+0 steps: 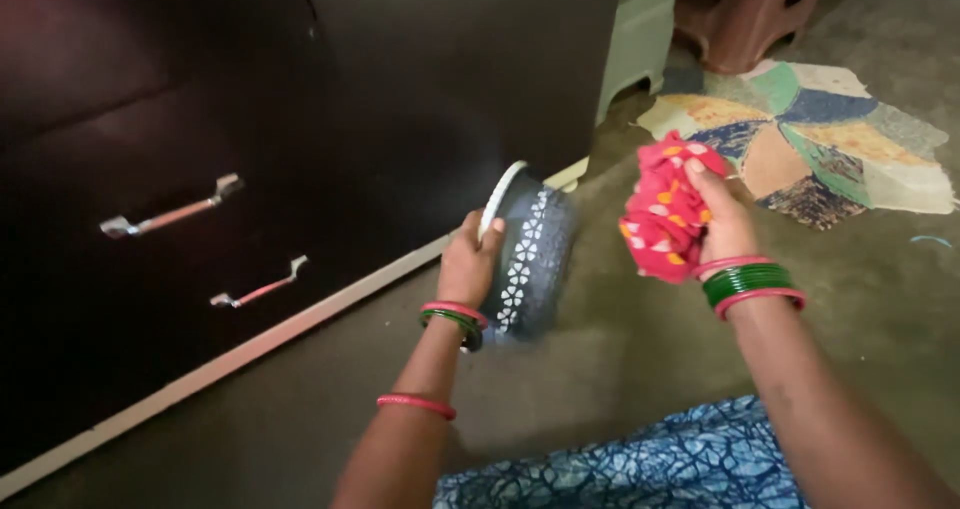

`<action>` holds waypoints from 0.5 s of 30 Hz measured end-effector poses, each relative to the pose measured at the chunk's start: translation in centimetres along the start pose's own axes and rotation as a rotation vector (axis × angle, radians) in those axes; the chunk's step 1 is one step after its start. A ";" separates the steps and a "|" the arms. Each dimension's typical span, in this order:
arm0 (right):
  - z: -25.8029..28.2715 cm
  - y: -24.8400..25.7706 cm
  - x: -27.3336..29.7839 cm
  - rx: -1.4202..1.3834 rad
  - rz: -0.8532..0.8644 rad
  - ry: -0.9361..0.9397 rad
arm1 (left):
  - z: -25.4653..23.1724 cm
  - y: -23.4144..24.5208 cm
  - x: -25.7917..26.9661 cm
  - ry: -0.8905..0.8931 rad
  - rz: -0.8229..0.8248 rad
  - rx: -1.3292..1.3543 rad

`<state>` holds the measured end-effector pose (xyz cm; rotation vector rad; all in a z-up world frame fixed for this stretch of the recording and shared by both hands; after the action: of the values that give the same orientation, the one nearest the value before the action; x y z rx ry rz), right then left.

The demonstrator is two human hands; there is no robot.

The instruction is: The person wipes a white plastic basket with a red cloth, then opens a nightstand drawer and removes several items one by one, placing them into the basket. Items include a comb, a tube, a small orange container, and a small bottle.

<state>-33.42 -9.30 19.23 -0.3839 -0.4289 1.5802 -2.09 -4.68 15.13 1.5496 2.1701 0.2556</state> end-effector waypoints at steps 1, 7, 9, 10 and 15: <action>0.9 -1.4 -0.2 0.132 0.060 0.119 | -0.8 0.4 -0.6 -0.028 -0.014 0.013; -5.2 -15.4 6.6 1.568 0.189 1.167 | 1.1 -2.7 -3.5 0.092 -0.030 -0.161; -4.6 -15.4 4.9 1.453 0.177 1.037 | 1.8 -2.8 -4.2 0.098 -0.003 -0.145; -4.4 -15.4 3.8 1.389 0.175 0.971 | 2.0 -2.5 -4.4 0.104 0.007 -0.142; -6.0 -12.8 -4.5 1.186 0.078 0.371 | 2.4 -0.4 -4.0 0.199 -0.007 -0.132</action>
<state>-19.10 -13.11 20.24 0.2353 0.8121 1.5244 -0.26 -8.76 13.93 1.4972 2.2562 0.5610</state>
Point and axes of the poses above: each hand's wrist, its own x-axis away from the middle knuckle, its own y-axis out of the back of the hand, z = x × y, the point moved 9 cm from there along -x, towards the middle knuckle, and after that the axes turned 2 degrees about -y, right-handed, at the moved point
